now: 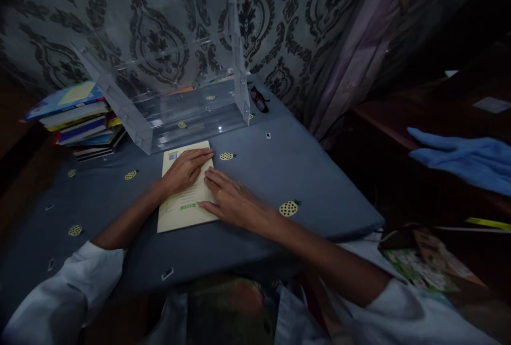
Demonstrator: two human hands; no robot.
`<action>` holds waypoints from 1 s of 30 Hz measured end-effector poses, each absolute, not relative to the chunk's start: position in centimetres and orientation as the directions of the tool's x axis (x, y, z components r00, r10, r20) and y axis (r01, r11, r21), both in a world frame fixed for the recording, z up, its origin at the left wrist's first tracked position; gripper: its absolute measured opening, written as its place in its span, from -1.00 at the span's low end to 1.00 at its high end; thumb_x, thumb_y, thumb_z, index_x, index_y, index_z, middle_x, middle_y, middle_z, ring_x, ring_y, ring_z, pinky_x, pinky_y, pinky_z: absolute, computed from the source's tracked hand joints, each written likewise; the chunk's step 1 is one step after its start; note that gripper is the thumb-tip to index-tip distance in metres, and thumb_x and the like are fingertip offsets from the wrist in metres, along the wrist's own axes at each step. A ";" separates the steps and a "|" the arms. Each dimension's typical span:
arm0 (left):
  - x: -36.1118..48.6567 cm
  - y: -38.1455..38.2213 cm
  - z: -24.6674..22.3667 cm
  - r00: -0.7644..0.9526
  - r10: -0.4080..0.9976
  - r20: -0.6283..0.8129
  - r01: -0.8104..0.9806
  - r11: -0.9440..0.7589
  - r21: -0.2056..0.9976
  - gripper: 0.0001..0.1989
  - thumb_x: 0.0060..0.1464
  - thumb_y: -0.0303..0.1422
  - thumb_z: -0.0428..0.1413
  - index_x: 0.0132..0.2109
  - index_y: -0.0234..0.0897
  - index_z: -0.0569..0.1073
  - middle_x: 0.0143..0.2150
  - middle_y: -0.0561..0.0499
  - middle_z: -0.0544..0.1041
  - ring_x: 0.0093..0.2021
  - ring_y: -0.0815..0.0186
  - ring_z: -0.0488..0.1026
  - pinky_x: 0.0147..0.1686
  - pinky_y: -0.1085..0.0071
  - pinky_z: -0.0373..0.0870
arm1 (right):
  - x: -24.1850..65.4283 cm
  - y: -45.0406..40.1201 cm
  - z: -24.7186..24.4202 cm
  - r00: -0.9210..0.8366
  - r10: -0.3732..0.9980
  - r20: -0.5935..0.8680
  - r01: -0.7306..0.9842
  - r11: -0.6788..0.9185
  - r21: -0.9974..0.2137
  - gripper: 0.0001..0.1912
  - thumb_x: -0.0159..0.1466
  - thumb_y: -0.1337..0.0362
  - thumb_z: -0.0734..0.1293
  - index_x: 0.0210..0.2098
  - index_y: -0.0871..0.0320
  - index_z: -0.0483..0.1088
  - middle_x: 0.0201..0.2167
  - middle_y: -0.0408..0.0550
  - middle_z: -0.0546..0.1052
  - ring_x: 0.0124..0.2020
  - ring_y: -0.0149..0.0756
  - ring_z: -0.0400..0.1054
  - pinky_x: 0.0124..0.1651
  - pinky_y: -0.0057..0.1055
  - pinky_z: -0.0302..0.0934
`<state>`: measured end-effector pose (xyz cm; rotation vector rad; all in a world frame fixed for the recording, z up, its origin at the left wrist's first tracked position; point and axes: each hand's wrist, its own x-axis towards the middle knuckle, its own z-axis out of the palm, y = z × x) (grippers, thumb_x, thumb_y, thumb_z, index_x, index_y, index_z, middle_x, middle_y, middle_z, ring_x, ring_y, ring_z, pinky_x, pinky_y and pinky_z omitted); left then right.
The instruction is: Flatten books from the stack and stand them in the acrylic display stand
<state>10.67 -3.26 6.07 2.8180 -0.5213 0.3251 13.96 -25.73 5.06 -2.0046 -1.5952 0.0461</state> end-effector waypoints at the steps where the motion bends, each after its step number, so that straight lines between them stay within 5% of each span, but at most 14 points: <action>1: 10.4 -3.4 6.1 0.910 -0.320 0.265 -0.379 -0.901 0.212 -0.51 0.24 -0.53 -0.07 0.28 -0.27 0.37 0.30 -0.15 0.40 0.30 0.11 0.34 0.28 0.02 0.26 | 13.7 -26.1 5.0 0.277 0.907 0.318 0.882 -0.109 -0.458 -0.32 0.42 -0.03 0.22 0.33 0.36 0.22 0.34 0.34 0.27 0.42 0.04 0.05 0.38 0.01 0.16; 9: 8.0 -4.8 6.5 0.871 -0.390 0.299 -0.468 -0.844 0.264 -0.53 0.29 -0.53 -0.11 0.28 -0.27 0.37 0.28 -0.18 0.42 0.31 0.15 0.34 0.25 0.04 0.32 | 12.6 -28.1 4.1 0.227 0.922 0.315 0.886 -0.061 -0.460 -0.30 0.40 0.06 0.29 0.40 0.30 0.11 0.37 0.31 0.23 0.42 0.01 0.07 0.37 0.02 0.17; 20: 4.4 -7.6 7.4 0.875 -0.404 0.265 -0.478 -0.804 0.354 -0.56 0.33 -0.51 -0.11 0.25 -0.23 0.42 0.21 -0.15 0.49 0.26 0.17 0.39 0.23 0.11 0.36 | 11.9 -28.7 4.6 0.179 0.855 0.487 0.940 -0.004 -0.340 -0.70 0.43 0.20 0.25 0.01 0.23 0.51 -0.08 0.15 0.58 0.07 -0.06 0.44 0.14 -0.12 0.43; 30: 0.8 -9.6 7.6 0.867 -0.412 0.280 -0.491 -0.804 0.336 -0.58 0.31 -0.56 -0.06 0.25 -0.32 0.39 0.22 -0.20 0.46 0.24 0.16 0.41 0.19 0.11 0.41 | 9.9 -30.5 4.8 0.142 0.790 0.597 0.973 0.000 -0.231 -0.78 0.43 0.42 0.23 -0.06 0.22 0.50 -0.20 0.05 0.61 -0.09 -0.15 0.47 -0.08 -0.18 0.49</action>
